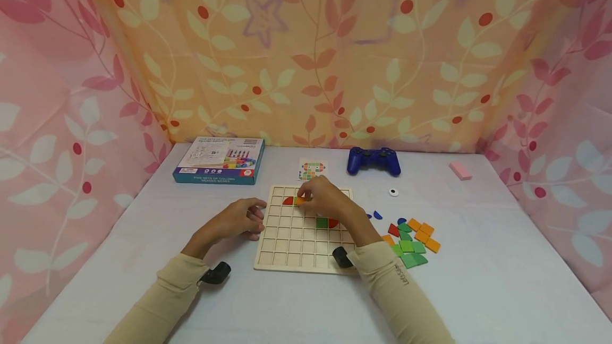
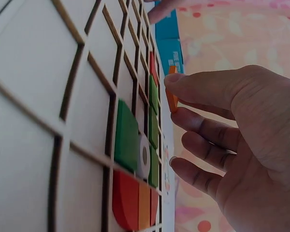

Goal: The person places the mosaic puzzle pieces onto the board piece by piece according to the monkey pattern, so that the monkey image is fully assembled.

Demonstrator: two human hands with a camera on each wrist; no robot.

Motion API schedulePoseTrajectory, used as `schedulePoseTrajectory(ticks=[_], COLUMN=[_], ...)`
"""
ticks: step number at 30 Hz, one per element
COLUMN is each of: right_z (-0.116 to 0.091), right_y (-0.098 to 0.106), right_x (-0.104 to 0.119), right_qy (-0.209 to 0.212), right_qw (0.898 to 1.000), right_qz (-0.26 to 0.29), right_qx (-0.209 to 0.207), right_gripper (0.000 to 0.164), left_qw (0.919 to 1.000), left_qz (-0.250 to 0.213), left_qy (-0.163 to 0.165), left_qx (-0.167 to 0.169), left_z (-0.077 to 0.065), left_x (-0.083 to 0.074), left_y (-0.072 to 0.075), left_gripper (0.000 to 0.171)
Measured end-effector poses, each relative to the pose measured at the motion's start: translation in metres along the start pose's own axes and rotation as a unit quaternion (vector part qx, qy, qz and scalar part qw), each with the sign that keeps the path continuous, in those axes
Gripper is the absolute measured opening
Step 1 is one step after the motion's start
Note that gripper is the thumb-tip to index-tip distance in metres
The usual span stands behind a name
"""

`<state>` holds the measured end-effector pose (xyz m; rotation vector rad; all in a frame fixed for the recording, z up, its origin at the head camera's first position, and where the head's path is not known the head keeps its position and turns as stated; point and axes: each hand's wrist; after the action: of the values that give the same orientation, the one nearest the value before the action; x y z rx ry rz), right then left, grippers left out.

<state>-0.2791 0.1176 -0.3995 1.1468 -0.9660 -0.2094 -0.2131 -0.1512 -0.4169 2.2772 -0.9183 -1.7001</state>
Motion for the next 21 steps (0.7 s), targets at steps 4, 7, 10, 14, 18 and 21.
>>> schedulePoseTrajectory(ticks=[4,7,10,14,18,21], right_z=[0.006,0.009,0.011,0.014,0.015,0.014], right_y=[-0.007,-0.011,-0.014,-0.018,-0.021,-0.023], right_x=[0.007,0.011,0.015,0.018,0.02,0.021], right_qy=[0.013,0.016,0.019,0.022,0.021,0.016], right_qw=[1.0,1.0,1.0,0.999,0.999,1.0], right_qz=[0.003,-0.001,-0.01,-0.017,-0.017,-0.019], right_qx=[0.002,0.007,0.014,0.016,0.016,0.017], right_gripper=[0.025,0.026,0.027,0.024,0.022,0.022], left_qw=[1.0,1.0,1.0,0.9999,0.9999,0.9999], left_qz=[0.0,-0.003,-0.003,-0.005,-0.012,-0.012], left_qy=[-0.002,-0.002,-0.001,-0.001,-0.003,-0.003], left_qx=[0.006,0.007,0.007,0.009,0.011,0.011], left_z=[0.0,-0.001,-0.001,-0.001,-0.001,-0.001], left_x=[0.0,-0.001,-0.001,-0.001,0.0,0.0], left_y=[0.001,0.001,0.001,0.001,0.001,0.001], left_gripper=[0.06,0.06,0.06,0.06,0.061,0.061])
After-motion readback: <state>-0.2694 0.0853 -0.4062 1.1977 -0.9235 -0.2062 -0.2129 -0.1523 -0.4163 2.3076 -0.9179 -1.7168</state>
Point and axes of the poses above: each hand's wrist, its own z-axis towards the middle knuckle, its own y-axis out of the back of the hand, x = y × z, and after that the axes turned 5 degrees about y, right-handed
